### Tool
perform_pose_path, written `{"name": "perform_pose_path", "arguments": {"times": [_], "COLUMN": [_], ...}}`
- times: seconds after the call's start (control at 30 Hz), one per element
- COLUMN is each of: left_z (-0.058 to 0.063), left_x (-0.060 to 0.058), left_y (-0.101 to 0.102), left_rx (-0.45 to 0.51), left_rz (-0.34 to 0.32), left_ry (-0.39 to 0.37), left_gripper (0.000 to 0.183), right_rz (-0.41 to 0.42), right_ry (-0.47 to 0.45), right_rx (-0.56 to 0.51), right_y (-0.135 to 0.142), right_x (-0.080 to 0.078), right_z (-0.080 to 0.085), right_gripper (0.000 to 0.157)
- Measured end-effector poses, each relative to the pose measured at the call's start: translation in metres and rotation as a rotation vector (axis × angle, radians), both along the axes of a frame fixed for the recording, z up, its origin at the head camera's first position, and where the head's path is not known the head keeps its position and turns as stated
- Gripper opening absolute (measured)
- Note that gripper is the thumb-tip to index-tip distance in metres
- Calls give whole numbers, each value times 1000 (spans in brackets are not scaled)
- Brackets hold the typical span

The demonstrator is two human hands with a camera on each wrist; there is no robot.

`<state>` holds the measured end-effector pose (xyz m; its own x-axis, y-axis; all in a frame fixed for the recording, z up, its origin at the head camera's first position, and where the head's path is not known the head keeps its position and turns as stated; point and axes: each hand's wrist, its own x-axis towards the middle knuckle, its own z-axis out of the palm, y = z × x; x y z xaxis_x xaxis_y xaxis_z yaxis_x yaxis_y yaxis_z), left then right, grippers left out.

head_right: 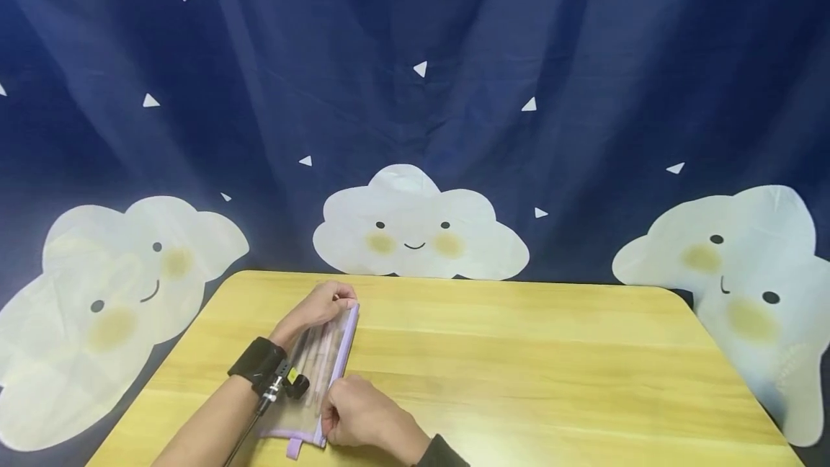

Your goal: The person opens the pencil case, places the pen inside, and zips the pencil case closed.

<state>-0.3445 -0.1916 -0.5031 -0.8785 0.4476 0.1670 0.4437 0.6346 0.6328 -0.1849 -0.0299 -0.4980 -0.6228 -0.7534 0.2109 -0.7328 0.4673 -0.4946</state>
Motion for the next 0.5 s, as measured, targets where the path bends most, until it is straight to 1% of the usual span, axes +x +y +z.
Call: {"name": "perform_pose_path", "arguments": {"times": [0.07, 0.17, 0.2, 0.27, 0.33, 0.37, 0.4, 0.5], "left_z": [-2, -4, -5, -5, -4, -2, -1, 3], "left_x": [0, 1, 3, 6, 12, 16, 20, 34], "left_y": [-2, -3, -3, -6, -14, -19, -25, -46], "left_rx": [-4, -7, -2, -3, -11, -19, -35, -86], "left_rz": [10, 27, 29, 19, 10, 2, -4, 0], "left_ry": [-7, -32, -44, -39, -20, -5, 9, 55], "left_gripper": [15, 14, 13, 17, 25, 29, 32, 39], "right_rz": [-11, -24, -30, -59, -119, -157, -198, -354], "right_ry": [-24, -111, -142, -207, -242, -242, -223, -123], "right_rx": [19, 10, -10, -72, -140, -171, -201, -246], "right_y": [-1, 2, 6, 18, 36, 46, 58, 94], "right_x": [-1, -5, -6, -12, -20, -24, -29, -40], "right_z": [0, 0, 0, 0, 3, 4, 4, 3], "right_gripper": [19, 13, 9, 3, 14, 20, 26, 40]}}
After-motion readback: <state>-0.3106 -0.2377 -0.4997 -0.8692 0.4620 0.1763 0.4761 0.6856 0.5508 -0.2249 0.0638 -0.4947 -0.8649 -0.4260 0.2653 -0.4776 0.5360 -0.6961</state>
